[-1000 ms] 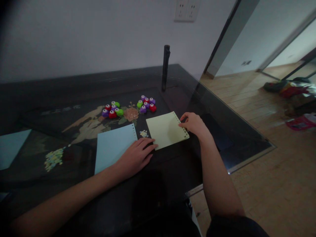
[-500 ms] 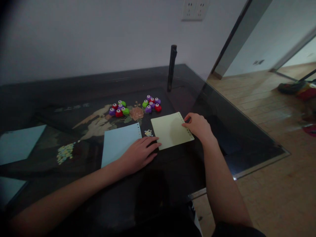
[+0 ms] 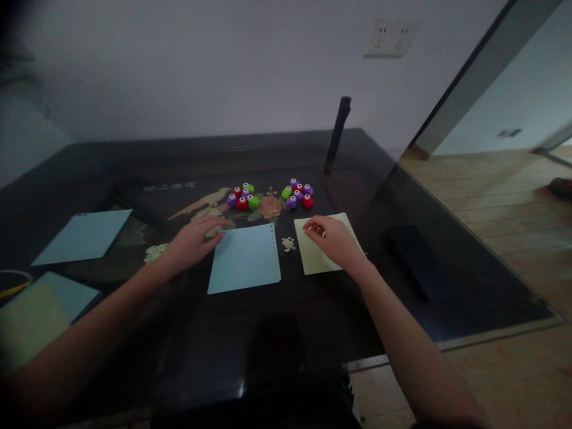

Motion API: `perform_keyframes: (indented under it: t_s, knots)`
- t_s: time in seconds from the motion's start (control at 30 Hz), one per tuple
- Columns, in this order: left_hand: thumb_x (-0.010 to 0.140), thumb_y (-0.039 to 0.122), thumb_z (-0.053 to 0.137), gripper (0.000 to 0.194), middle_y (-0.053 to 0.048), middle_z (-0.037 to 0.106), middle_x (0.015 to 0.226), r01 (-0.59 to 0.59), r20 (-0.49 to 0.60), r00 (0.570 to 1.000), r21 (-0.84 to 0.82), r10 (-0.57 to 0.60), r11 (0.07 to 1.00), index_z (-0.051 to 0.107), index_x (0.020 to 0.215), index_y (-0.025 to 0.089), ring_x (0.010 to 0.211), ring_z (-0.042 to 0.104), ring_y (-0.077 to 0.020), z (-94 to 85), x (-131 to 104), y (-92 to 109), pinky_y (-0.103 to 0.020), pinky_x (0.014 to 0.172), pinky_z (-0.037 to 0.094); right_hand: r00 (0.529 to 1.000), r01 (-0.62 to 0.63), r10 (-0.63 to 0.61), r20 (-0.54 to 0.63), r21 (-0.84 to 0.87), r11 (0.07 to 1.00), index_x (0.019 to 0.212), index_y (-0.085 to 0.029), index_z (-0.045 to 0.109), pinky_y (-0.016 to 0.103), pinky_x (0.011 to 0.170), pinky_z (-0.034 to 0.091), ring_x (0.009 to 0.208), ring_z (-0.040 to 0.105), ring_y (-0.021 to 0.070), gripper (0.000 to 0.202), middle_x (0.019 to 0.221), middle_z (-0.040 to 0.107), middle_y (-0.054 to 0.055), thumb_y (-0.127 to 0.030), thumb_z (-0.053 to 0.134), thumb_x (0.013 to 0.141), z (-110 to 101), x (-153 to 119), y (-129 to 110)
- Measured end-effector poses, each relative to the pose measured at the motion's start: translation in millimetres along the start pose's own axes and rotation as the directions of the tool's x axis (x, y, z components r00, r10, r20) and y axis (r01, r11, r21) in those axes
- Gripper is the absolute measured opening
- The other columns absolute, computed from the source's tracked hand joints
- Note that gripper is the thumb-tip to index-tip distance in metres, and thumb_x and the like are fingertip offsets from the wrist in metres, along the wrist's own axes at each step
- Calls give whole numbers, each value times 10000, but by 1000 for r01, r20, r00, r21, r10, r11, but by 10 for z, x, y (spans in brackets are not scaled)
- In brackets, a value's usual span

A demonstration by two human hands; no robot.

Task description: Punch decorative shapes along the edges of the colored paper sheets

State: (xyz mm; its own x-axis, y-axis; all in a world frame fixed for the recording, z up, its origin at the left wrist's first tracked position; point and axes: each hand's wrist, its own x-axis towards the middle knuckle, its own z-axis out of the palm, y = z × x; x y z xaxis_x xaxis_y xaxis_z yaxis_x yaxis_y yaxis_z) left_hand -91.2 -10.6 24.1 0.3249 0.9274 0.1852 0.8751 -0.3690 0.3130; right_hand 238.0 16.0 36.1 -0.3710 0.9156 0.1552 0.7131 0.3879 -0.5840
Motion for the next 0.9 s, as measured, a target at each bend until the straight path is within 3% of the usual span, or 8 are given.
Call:
perform_keyframes:
  t_s: [0.1, 0.27, 0.4, 0.53, 0.9]
  knots:
    - [868, 256, 478, 271, -92, 606, 1133, 33, -32, 999, -6, -33, 999, 580, 1106, 177, 1088, 540, -238, 67, -141, -182, -425, 966, 420, 983, 159, -154, 98, -40, 987, 924, -147, 657, 298, 654, 452, 698, 575, 161, 156, 821, 637, 62, -203, 541, 836, 189, 108, -192]
    - [864, 315, 511, 356, -124, 556, 1179, 65, -68, 995, -22, -67, 998, 543, 1182, 156, 1127, 504, -258, 173, -203, -220, -438, 982, 396, 932, 356, -326, 157, -236, 904, 1135, -117, 605, 388, 914, 411, 1049, 514, 251, 325, 1138, 596, 134, -254, 584, 841, 457, 348, -365]
    - [844, 433, 536, 494, -146, 520, 1228, 75, -29, 997, 3, -74, 997, 511, 1239, 138, 1151, 485, -278, 210, -172, -200, -435, 987, 385, 927, 364, -293, 235, -369, 855, 1269, -91, 523, 429, 926, 398, 1127, 447, 306, 530, 1270, 530, 165, -363, 610, 823, 590, 491, -432]
    - [811, 496, 565, 583, -148, 513, 1244, 75, 12, 997, 57, -76, 996, 494, 1264, 136, 1157, 475, -296, 216, -141, -206, -442, 982, 380, 934, 340, -244, 263, -439, 831, 1315, -101, 488, 445, 869, 411, 1111, 439, 338, 656, 1263, 518, 185, -469, 622, 788, 669, 554, -440]
    - [760, 447, 656, 532, -106, 545, 1078, 37, 91, 995, 138, -50, 990, 560, 1197, 158, 1007, 536, -263, 142, -20, -148, -384, 887, 447, 923, 370, -275, 270, -421, 828, 1191, -136, 600, 403, 813, 419, 1055, 484, 299, 489, 1145, 581, 143, -405, 649, 786, 675, 545, -443]
